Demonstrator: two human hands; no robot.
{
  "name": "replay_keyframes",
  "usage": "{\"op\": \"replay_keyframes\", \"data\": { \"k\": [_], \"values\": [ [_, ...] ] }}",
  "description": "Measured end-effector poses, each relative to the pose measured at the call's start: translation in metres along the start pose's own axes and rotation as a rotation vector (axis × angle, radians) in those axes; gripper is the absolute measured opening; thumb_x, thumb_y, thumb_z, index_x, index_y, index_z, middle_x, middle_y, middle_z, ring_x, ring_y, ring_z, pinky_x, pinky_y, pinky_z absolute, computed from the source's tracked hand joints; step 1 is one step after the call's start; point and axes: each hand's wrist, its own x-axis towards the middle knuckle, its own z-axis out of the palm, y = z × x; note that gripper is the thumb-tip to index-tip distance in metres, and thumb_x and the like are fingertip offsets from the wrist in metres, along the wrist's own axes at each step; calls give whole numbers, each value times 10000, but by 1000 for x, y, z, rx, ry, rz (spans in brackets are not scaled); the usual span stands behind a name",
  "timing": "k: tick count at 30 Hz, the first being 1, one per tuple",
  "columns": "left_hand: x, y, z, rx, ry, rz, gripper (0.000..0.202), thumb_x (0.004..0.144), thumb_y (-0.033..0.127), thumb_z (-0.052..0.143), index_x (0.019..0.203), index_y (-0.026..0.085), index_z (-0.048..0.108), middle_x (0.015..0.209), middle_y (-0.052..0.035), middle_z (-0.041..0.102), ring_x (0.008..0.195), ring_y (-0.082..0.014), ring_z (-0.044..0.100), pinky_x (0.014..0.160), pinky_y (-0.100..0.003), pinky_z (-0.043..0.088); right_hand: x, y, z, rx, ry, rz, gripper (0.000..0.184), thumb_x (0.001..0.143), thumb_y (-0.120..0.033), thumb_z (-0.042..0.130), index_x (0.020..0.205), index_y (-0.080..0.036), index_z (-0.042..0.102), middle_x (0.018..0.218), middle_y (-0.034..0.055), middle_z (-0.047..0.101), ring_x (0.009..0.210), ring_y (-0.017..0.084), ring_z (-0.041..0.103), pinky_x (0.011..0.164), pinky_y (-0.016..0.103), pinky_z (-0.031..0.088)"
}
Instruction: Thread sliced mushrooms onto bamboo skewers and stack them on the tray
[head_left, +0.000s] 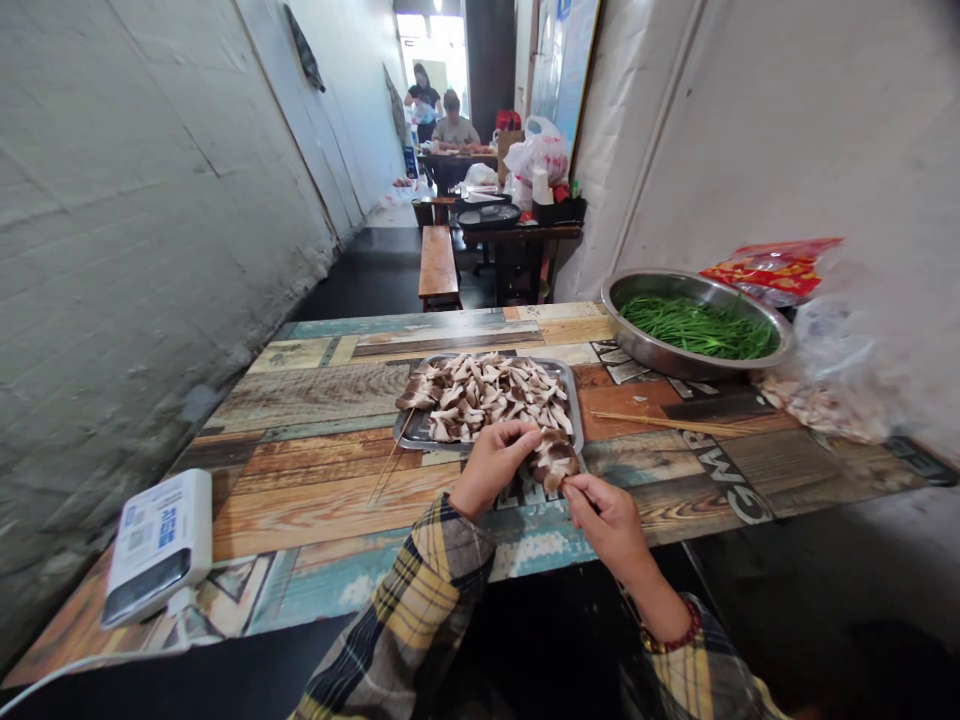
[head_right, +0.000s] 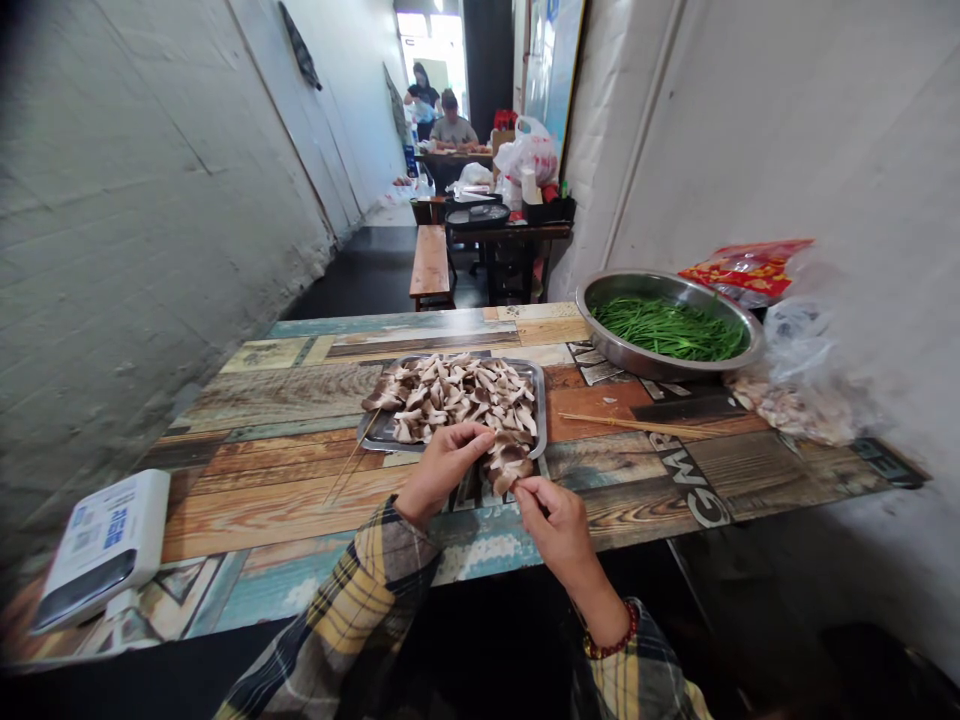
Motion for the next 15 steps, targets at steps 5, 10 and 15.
{"op": "replay_keyframes", "data": {
  "k": [5, 10, 15],
  "values": [
    [0, 2, 0, -36, 83, -18, 291, 714, 425, 681, 696, 135, 691, 642, -14, 616, 605, -116, 493, 582, -223, 383, 0, 0, 1, -30, 6, -24, 290, 910, -340, 479, 818, -159, 686, 474, -33, 524, 440, 115, 513, 475, 207, 397],
    [-1, 1, 0, -46, 67, -45, 326, 724, 443, 665, 661, 123, 659, 607, 1, 573, 573, -98, 459, 553, -211, 349, -2, 0, 1, -45, 30, -49, 281, 914, -328, 474, 872, -156, 692, 525, -11, 582, 470, 127, 550, 456, 204, 394],
    [-1, 2, 1, -40, 28, -35, 338, 716, 446, 669, 640, 119, 637, 599, 10, 549, 565, -90, 445, 548, -206, 341, -5, 2, 1, -126, 93, -116, 268, 905, -301, 490, 830, -145, 695, 572, 11, 624, 508, 137, 587, 488, 209, 413]
  ]
}}
